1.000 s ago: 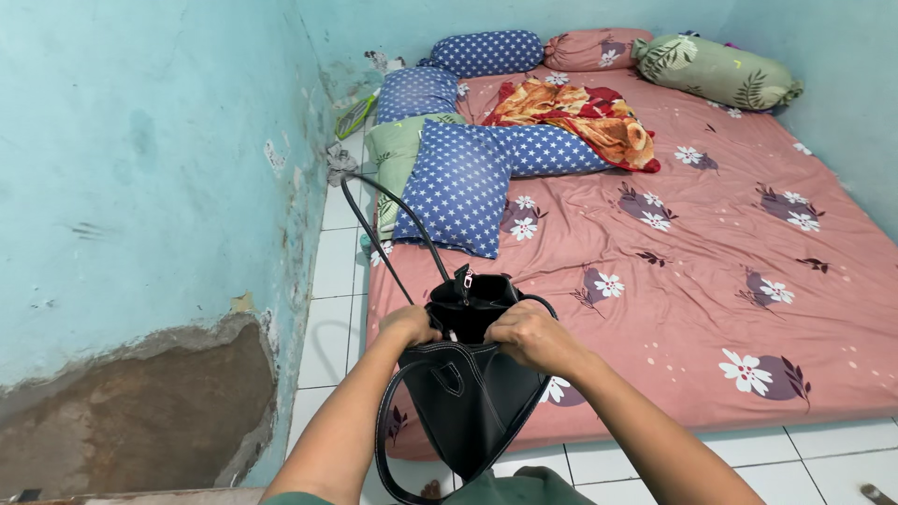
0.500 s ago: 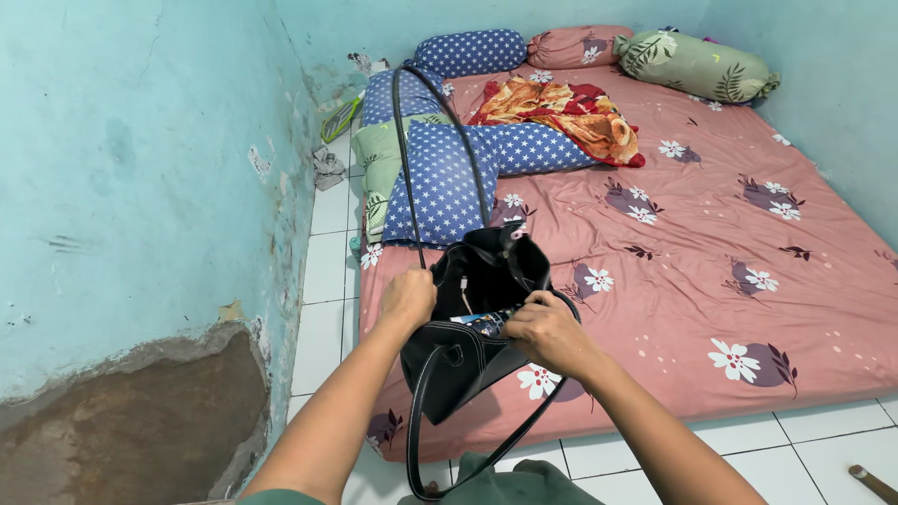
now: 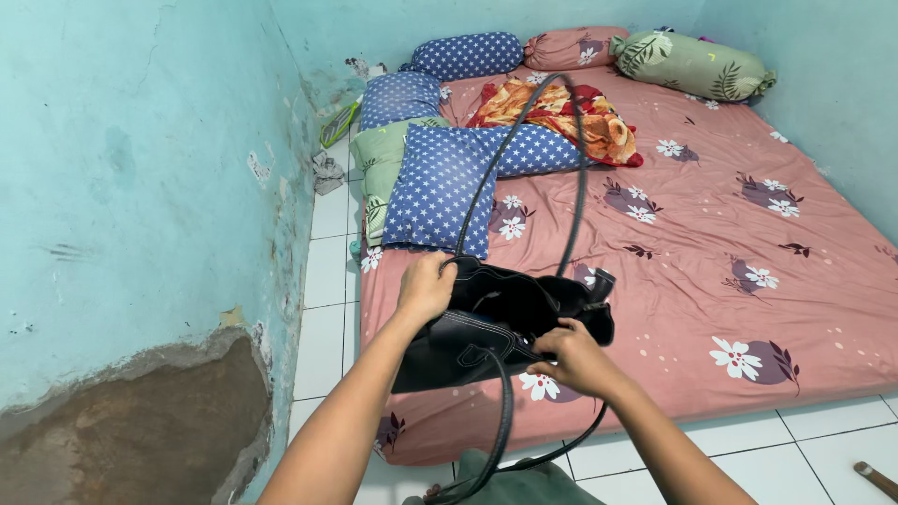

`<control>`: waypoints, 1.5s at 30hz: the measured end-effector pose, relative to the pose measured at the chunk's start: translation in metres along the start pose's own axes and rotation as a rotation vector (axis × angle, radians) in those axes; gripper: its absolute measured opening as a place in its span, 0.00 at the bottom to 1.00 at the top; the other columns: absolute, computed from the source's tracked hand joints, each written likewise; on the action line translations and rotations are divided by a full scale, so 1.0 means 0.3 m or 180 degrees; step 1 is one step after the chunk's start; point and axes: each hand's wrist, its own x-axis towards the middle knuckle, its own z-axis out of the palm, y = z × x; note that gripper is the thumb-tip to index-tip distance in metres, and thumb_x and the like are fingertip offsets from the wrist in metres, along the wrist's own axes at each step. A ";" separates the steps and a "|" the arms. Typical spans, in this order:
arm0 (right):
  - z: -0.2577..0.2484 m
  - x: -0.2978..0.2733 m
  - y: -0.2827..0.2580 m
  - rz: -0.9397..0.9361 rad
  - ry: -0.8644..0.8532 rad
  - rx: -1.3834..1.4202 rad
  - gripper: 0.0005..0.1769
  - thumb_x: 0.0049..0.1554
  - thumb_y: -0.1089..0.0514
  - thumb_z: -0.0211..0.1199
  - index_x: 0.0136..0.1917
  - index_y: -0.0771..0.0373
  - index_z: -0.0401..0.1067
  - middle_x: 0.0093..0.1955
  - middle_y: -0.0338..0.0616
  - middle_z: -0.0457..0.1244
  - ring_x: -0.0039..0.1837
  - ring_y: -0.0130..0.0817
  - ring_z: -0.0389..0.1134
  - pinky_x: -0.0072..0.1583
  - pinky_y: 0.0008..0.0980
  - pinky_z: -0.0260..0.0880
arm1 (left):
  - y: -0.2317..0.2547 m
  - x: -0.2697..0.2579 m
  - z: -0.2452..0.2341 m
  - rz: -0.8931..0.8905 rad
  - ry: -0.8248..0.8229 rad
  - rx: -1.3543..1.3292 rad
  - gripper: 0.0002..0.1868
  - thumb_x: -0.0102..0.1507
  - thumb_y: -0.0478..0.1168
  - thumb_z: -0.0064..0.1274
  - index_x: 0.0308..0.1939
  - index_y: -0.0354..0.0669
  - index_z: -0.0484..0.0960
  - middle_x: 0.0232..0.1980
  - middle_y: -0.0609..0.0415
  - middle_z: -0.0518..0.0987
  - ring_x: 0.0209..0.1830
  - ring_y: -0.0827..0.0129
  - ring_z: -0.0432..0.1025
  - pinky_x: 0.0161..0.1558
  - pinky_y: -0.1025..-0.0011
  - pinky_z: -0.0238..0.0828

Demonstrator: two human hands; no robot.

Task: The person stands at a bed and unpacks a black handbag, taking out a water bottle, a blue packet, a wallet, a charging cable with adapter, and sunglasses one at a time and arranging them on the bed. They then adjust the empty bag and the laid-out items.

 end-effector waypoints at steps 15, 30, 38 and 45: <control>-0.080 0.088 0.323 0.1023 0.1000 0.0052 0.45 0.46 0.42 0.75 0.74 0.50 0.65 0.57 0.54 0.71 0.55 0.50 0.73 0.57 0.42 0.72 | 0.063 -0.041 -0.049 0.0103 -0.0431 -0.1553 0.10 0.66 0.38 0.55 0.36 0.33 0.83 0.26 0.62 0.75 0.25 0.84 0.62 0.27 0.76 0.59; 0.001 0.104 0.172 0.1038 0.0612 -0.0106 0.53 0.44 0.47 0.76 0.78 0.49 0.56 0.48 0.49 0.71 0.53 0.50 0.72 0.55 0.45 0.70 | -0.077 -0.073 -0.012 -0.0246 -0.0188 -0.1866 0.17 0.65 0.39 0.55 0.23 0.39 0.70 0.22 0.65 0.65 0.23 0.85 0.56 0.24 0.73 0.52; 0.044 0.203 0.206 0.0093 -0.0355 -0.0151 0.32 0.52 0.54 0.66 0.70 0.46 0.68 0.54 0.54 0.69 0.56 0.54 0.70 0.55 0.49 0.69 | -0.206 -0.108 -0.054 -0.0409 -0.0058 -0.0456 0.18 0.64 0.44 0.57 0.27 0.34 0.73 0.19 0.45 0.67 0.17 0.67 0.61 0.25 0.62 0.58; 0.173 0.315 0.281 0.0501 -0.1252 -0.0546 0.24 0.56 0.52 0.61 0.66 0.43 0.72 0.49 0.50 0.69 0.54 0.49 0.71 0.58 0.45 0.70 | -0.482 -0.137 0.030 -0.0849 -0.0632 -0.0253 0.13 0.63 0.48 0.56 0.36 0.40 0.79 0.24 0.40 0.74 0.21 0.54 0.68 0.29 0.59 0.64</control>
